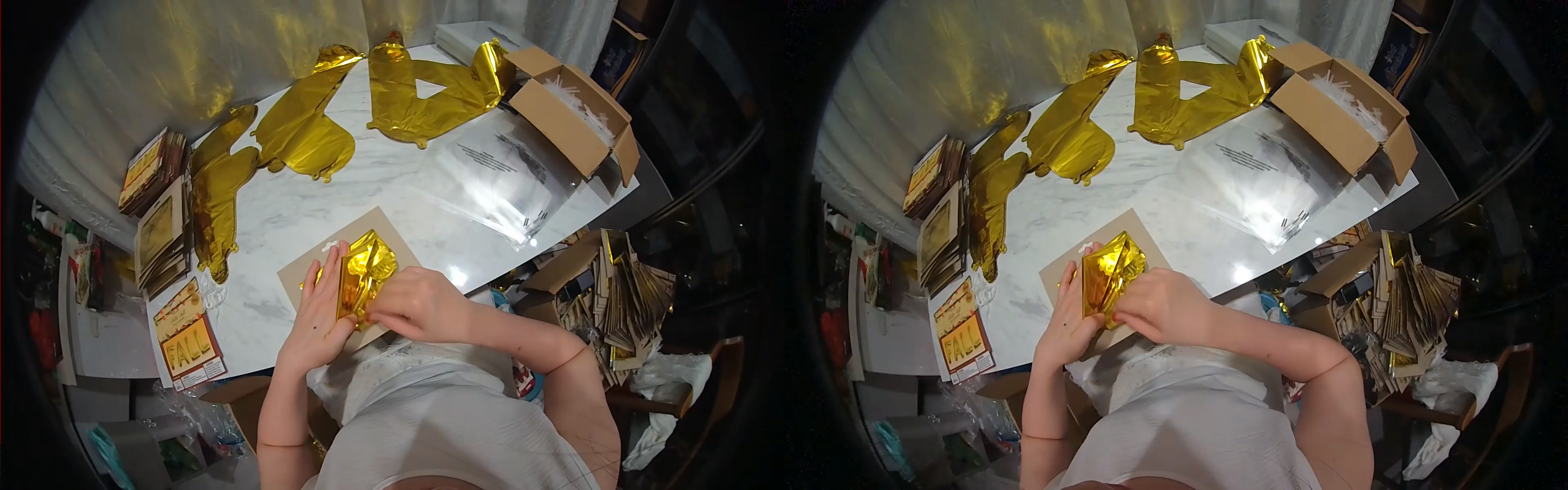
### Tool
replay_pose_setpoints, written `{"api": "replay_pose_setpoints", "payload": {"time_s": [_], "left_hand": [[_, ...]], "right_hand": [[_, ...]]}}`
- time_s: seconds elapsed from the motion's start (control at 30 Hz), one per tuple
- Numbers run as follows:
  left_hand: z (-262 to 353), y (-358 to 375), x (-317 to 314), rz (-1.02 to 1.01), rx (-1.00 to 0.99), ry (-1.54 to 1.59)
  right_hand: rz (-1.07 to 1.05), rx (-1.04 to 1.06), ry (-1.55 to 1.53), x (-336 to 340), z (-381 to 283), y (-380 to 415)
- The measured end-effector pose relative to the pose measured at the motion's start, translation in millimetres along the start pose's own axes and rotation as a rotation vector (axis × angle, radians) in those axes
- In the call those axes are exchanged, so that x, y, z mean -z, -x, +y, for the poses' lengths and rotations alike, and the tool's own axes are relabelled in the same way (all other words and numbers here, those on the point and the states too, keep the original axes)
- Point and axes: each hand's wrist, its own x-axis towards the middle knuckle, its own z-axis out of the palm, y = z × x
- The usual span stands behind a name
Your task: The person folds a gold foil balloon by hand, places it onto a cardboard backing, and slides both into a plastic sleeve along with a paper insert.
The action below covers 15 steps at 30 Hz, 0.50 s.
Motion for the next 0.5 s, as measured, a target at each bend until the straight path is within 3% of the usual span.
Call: {"api": "replay_pose_setpoints", "payload": {"time_s": [0.03, 0.1, 0.2, 0.43, 0.5], "left_hand": [[-3, 0, 0, -0.004, -0.005, 0.017], [-6, 2, 0, -0.001, -0.009, 0.033], [-7, 5, 0, 0.0, -0.016, 0.074], [-5, 9, 2, 0.06, 0.034, 0.286], [-6, 10, 1, 0.067, 0.061, 0.339]], "right_hand": [[-0.004, 0.001, -0.002, -1, -3, -3], [0.091, -0.328, -0.194, -4, -7, -11], [0.226, -0.27, -0.158, -12, 0, -22], [0.233, -0.392, -0.01, -25, 0, -27], [0.301, -0.294, 0.067, -33, 3, -23]]}}
